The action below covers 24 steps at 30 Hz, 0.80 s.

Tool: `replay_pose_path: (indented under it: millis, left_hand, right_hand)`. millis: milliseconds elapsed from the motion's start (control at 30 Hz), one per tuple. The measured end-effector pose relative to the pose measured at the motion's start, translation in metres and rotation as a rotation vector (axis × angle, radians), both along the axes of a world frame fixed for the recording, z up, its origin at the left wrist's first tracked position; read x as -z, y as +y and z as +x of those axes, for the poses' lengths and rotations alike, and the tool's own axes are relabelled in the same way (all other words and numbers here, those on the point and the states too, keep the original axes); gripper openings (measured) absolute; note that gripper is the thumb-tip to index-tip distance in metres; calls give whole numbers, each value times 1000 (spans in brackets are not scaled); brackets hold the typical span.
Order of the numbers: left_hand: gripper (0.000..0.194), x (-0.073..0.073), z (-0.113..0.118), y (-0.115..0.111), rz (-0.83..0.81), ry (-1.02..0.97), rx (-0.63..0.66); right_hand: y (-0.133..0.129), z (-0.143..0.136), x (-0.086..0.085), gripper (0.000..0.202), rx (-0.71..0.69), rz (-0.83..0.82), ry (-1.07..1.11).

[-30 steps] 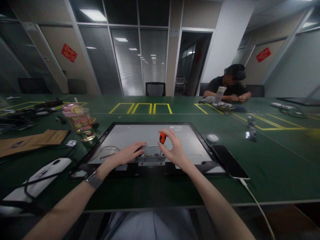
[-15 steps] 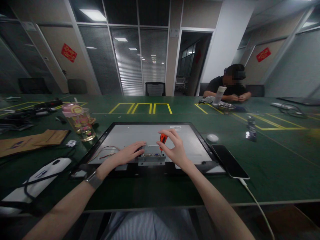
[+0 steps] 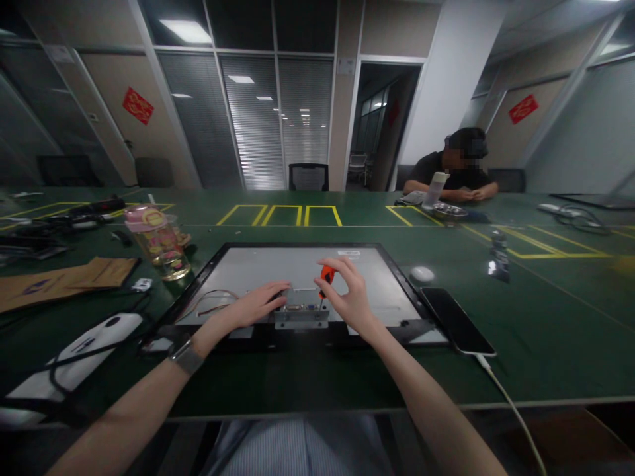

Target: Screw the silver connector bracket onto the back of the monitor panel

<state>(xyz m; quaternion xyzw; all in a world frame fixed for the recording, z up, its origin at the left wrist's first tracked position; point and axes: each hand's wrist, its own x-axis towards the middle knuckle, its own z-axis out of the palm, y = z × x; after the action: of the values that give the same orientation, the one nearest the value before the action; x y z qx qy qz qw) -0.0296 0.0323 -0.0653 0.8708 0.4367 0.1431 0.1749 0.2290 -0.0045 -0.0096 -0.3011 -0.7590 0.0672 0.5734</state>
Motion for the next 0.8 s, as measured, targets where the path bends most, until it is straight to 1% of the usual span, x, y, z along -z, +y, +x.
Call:
replay_pose_path:
  millis: [100,233,333,400,533,667,800]
  left_hand:
    - [54,1,-1,1,-2,-3,3]
    - [53,0,0,0,-13,8,-8]
    - [53,-3,1,-2,-19,13,-15]
    - [53,-5,1,-3,-24,11,-12]
    - [53,-5,1,-2,-22,10,-5]
    - [52,-5,2,-2,-16,21,-15]
    - [50,-6,3,-3,-15,28,-9]
  right_hand:
    - [3,0,6,31,2,-32,63]
    - [2,2,7,27,-31,-46,44]
    - [1,1,3,28,18,-20,-8]
    - [1,0,2,31,55,-7,-1]
    - [3,-1,5,40,57,-31,54]
    - [2,2,3,33,16,-34,-15]
    - [2,2,0,28,41,-15,-30]
